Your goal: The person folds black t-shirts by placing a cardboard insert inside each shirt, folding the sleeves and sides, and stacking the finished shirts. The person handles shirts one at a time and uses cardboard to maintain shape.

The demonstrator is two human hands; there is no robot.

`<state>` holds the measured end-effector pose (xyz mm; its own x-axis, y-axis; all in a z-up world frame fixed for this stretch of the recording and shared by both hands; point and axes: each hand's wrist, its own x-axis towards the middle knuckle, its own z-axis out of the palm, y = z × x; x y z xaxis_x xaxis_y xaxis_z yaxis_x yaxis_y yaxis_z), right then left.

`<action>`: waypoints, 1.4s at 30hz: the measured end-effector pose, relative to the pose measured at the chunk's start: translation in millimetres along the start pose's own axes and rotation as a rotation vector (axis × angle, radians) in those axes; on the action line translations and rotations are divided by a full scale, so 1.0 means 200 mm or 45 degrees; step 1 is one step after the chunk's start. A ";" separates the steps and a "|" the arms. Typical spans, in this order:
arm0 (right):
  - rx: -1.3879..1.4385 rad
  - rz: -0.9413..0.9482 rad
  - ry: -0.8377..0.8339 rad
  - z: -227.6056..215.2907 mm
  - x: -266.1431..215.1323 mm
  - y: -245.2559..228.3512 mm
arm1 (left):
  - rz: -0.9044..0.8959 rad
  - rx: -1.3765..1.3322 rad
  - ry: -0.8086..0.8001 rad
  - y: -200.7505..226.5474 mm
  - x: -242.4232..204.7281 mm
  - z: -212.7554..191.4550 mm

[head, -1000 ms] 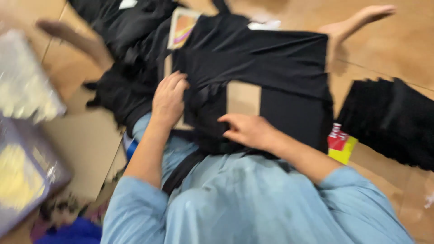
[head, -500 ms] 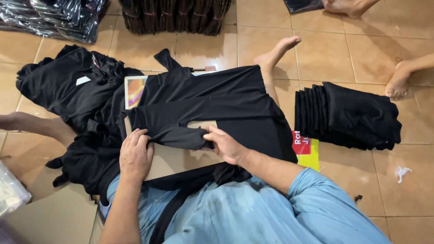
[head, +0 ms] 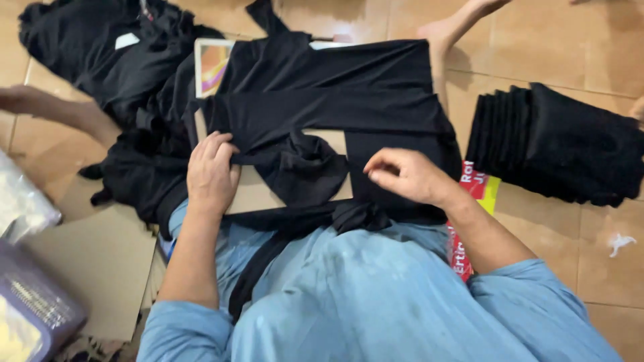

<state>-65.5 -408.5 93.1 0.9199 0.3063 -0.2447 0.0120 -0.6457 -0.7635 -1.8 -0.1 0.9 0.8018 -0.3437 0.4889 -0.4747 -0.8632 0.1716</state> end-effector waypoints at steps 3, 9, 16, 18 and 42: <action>-0.065 -0.176 0.260 0.03 0.07 0.03 | 0.025 -0.006 0.037 -0.04 -0.01 0.03; -0.251 -0.761 0.353 0.22 0.28 -0.07 | 0.039 -0.024 0.021 -0.04 -0.01 0.04; -0.431 -0.586 0.256 0.36 0.47 0.09 | 0.020 -0.009 -0.018 -0.05 -0.02 0.05; 0.015 -0.293 0.387 0.25 0.40 0.12 | -0.011 0.003 0.010 -0.04 -0.02 0.07; -0.154 -0.064 0.872 -0.14 -0.26 0.80 | 0.006 -0.164 -0.324 -0.11 0.09 -0.04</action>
<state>-99.7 -546.8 0.7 0.9567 -0.1463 0.2517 0.0681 -0.7280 -0.6822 19.8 16.0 12.4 0.8572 -0.4431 0.2624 -0.5076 -0.8129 0.2854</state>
